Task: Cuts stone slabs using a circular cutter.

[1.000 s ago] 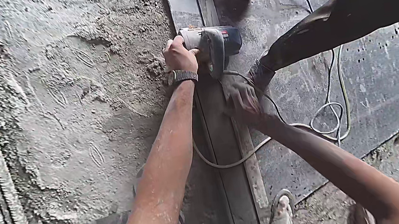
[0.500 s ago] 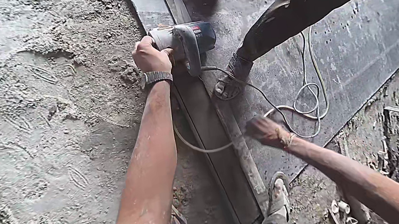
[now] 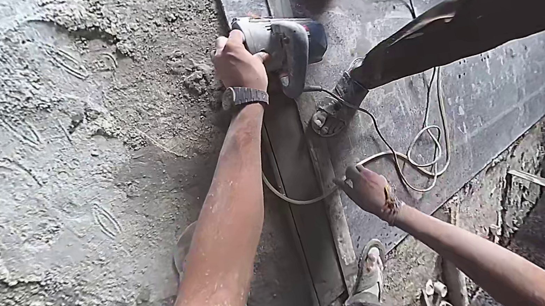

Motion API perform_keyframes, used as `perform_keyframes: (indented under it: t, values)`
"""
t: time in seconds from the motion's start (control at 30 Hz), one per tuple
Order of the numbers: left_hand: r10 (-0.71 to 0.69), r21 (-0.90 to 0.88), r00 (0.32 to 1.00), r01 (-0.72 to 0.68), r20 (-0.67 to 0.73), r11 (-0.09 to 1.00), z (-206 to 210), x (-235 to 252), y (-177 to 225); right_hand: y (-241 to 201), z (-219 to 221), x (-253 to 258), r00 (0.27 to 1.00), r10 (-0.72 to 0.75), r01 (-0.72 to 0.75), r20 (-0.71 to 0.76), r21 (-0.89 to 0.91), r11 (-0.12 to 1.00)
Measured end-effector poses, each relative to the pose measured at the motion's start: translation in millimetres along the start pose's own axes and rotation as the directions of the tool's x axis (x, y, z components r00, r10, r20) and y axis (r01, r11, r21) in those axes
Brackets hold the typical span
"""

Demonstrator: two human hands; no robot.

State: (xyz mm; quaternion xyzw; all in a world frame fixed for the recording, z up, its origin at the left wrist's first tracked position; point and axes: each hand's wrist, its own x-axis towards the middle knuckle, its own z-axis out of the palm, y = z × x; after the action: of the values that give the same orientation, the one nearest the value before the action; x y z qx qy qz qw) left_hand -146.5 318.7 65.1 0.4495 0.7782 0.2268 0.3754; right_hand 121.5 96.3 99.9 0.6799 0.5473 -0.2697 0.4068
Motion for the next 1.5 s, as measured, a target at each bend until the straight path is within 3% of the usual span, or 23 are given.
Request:
perform_keyframes:
  t: [0.1, 0.2, 0.3, 0.4, 0.47, 0.57, 0.67, 0.9, 1.07, 1.27, 1.4, 1.5]
  values:
    - [-0.003, -0.002, 1.0, 0.003, -0.012, 1.0, 2.2, 2.8, -0.4, 17.2, 21.3, 14.5, 0.971, 0.159, -0.185, 0.178, 0.14, 0.973]
    - [0.006, -0.022, 1.0, -0.006, -0.007, 1.0, 3.2, 3.6, 0.7, 36.0, 39.6, 42.1, 0.965, 0.166, -0.258, 0.203, 0.618, 0.743]
    - [0.01, -0.038, 1.0, -0.011, -0.014, 0.999, 3.2, 5.7, -0.3, 25.7, 35.6, 56.2, 0.985, 0.173, -0.091, -0.023, 0.78, 0.619]
    - [0.007, -0.038, 1.0, -0.008, -0.014, 0.999, 3.4, 8.8, -1.5, 2.3, 8.4, 62.9, 0.904, 0.267, 0.157, -0.334, 0.839, 0.521]
    - [-0.004, -0.034, 1.0, 0.003, -0.013, 0.999, 4.2, 10.1, -1.9, -11.4, -14.2, 70.8, 0.858, 0.305, 0.257, -0.413, 0.859, 0.442]
    - [0.017, -0.054, 0.999, -0.019, -0.035, 0.998, 5.3, 9.7, -2.3, -30.1, -43.4, 83.0, 0.888, 0.289, 0.167, -0.357, 0.836, 0.522]
    - [0.038, -0.053, 0.998, -0.04, -0.039, 0.998, 4.1, 9.9, -3.7, -36.4, -46.5, 93.6, 0.902, 0.265, 0.093, -0.34, 0.754, 0.65]
    - [0.065, -0.09, 0.995, -0.071, -0.071, 0.993, 7.3, 11.4, -7.1, -41.4, -55.3, 88.7, 0.939, 0.177, 0.036, -0.295, 0.595, 0.803]
    - [0.05, -0.1, 0.996, -0.057, -0.075, 0.993, 4.4, 12.2, -3.5, -41.8, -81.9, 89.9, 0.987, 0.116, -0.055, -0.113, 0.441, 0.896]
    - [0.073, -0.08, 0.996, -0.077, -0.06, 0.994, 2.7, 10.5, 0.3, -16.0, -108.7, 82.0, 0.994, 0.089, -0.113, 0.07, 0.574, 0.811]
    - [0.041, -0.098, 0.996, -0.048, -0.079, 0.994, 2.4, 8.1, -0.6, 5.6, -145.7, 47.3, 0.973, 0.216, -0.207, 0.086, 0.741, 0.639]
    - [0.046, -0.108, 0.994, -0.057, -0.103, 0.993, 3.0, 8.1, 1.0, 47.0, -169.5, 30.3, 0.959, 0.28, -0.171, 0.036, 0.862, 0.477]
